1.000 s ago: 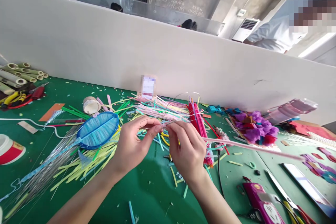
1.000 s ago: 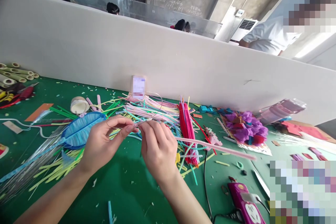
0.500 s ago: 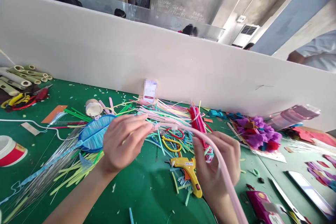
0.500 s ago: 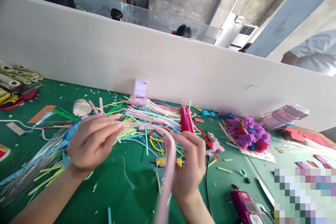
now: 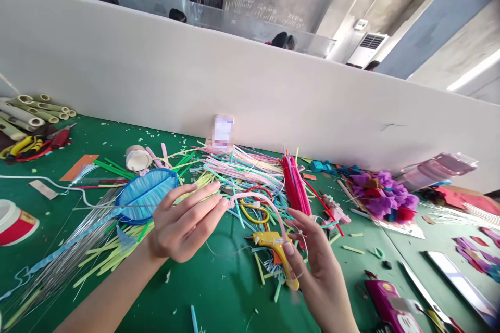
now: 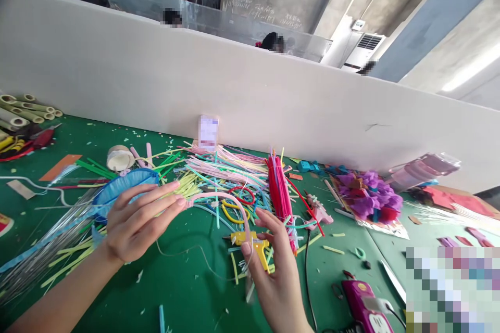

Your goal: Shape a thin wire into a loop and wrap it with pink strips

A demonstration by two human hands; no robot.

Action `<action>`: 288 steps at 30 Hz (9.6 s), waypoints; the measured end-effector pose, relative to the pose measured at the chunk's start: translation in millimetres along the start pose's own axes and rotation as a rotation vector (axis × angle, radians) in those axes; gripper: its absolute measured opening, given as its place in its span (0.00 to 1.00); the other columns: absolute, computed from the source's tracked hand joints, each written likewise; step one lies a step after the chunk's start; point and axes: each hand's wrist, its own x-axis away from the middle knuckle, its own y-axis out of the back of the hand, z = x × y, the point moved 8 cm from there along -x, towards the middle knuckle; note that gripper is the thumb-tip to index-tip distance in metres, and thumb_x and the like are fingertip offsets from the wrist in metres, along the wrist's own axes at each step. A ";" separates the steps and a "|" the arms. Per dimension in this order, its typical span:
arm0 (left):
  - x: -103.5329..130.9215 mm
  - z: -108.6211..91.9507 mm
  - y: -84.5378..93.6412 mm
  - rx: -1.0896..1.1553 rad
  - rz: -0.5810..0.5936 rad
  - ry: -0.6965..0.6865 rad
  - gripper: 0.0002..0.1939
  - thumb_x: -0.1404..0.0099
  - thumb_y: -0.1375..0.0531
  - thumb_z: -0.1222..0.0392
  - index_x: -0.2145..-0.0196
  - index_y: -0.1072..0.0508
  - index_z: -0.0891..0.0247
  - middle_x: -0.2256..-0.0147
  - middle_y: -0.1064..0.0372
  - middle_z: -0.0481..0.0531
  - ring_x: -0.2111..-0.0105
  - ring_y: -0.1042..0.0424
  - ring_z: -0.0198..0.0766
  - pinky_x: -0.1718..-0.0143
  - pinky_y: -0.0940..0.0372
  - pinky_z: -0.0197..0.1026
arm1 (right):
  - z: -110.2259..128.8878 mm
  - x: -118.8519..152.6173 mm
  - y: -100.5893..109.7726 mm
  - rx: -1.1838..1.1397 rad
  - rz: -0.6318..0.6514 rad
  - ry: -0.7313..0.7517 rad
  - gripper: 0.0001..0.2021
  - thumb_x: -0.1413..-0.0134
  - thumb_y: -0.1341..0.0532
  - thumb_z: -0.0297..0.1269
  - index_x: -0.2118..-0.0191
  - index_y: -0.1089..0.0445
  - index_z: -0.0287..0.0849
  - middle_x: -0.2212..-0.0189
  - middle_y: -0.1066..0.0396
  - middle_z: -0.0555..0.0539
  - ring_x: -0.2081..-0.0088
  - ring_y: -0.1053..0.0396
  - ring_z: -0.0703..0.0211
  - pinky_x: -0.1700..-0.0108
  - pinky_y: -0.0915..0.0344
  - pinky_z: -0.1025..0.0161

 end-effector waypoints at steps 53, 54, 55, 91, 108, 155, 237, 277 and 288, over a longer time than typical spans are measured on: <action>29.5 20.2 -54.8 0.682 0.062 0.966 0.02 0.35 0.36 0.63 0.65 0.22 0.60 0.66 0.22 0.48 0.65 0.23 0.35 0.60 0.32 0.34 | 40.4 -38.9 -83.3 -0.447 0.187 -0.378 0.15 0.45 0.36 0.49 0.64 0.31 0.41 0.87 0.35 0.57 0.89 0.33 0.62 0.89 0.39 0.72; 31.2 20.3 -55.7 0.690 0.073 0.979 0.02 0.35 0.36 0.63 0.65 0.22 0.60 0.66 0.22 0.48 0.64 0.23 0.35 0.59 0.32 0.34 | 39.0 -39.5 -84.0 -0.438 0.197 -0.382 0.15 0.45 0.36 0.49 0.64 0.31 0.41 0.87 0.35 0.57 0.89 0.33 0.62 0.89 0.39 0.73; 32.9 20.4 -56.9 0.703 0.086 0.995 0.02 0.34 0.37 0.63 0.65 0.22 0.60 0.66 0.22 0.48 0.64 0.23 0.36 0.59 0.32 0.35 | 37.7 -39.9 -84.4 -0.433 0.210 -0.390 0.15 0.45 0.36 0.49 0.64 0.31 0.41 0.87 0.34 0.56 0.89 0.32 0.62 0.89 0.39 0.73; 43.2 35.1 -60.2 0.703 0.224 1.108 0.07 0.33 0.38 0.55 0.66 0.23 0.59 0.66 0.22 0.50 0.64 0.23 0.41 0.61 0.30 0.39 | 73.0 -32.7 -2.0 0.544 -0.294 0.246 0.19 0.35 0.43 0.40 0.42 0.31 0.40 0.56 0.23 0.41 0.74 0.27 0.64 0.73 0.30 0.66; 15.5 -13.3 -44.9 0.032 0.217 0.353 0.10 0.34 0.38 0.69 0.55 0.27 0.65 0.61 0.23 0.58 0.60 0.24 0.47 0.57 0.31 0.47 | 68.4 -62.4 -48.7 0.890 -0.157 0.325 0.21 0.33 0.48 0.41 0.43 0.31 0.33 0.87 0.32 0.50 0.88 0.39 0.62 0.83 0.56 0.67; 15.5 43.2 -36.0 0.029 0.064 0.534 0.07 0.35 0.37 0.68 0.58 0.26 0.65 0.63 0.23 0.55 0.64 0.22 0.40 0.59 0.28 0.40 | 70.5 45.8 -53.6 0.139 0.268 0.655 0.10 0.43 0.37 0.37 0.57 0.23 0.43 0.45 0.29 0.39 0.42 0.33 0.43 0.45 0.31 0.49; 36.0 29.6 -68.3 0.871 0.210 1.207 0.09 0.38 0.34 0.52 0.66 0.19 0.61 0.65 0.20 0.53 0.62 0.21 0.44 0.58 0.27 0.42 | 49.9 -24.6 -37.3 0.230 0.064 0.253 0.11 0.35 0.42 0.34 0.53 0.24 0.44 0.65 0.23 0.46 0.68 0.28 0.59 0.64 0.31 0.62; 64.8 22.1 -94.3 1.432 0.455 1.569 0.07 0.44 0.31 0.54 0.73 0.20 0.60 0.68 0.21 0.53 0.59 0.25 0.45 0.58 0.34 0.40 | -30.7 -38.0 6.5 -0.565 0.135 -0.467 0.23 0.40 0.42 0.57 0.57 0.23 0.40 0.65 0.28 0.44 0.64 0.34 0.58 0.61 0.36 0.61; 49.0 -12.2 -86.3 1.758 0.541 1.360 0.03 0.45 0.31 0.59 0.74 0.19 0.59 0.70 0.24 0.51 0.59 0.26 0.46 0.58 0.36 0.44 | -41.5 -95.7 -34.7 -0.697 0.336 -0.512 0.20 0.54 0.30 0.54 0.69 0.27 0.39 0.82 0.40 0.56 0.80 0.48 0.72 0.79 0.51 0.72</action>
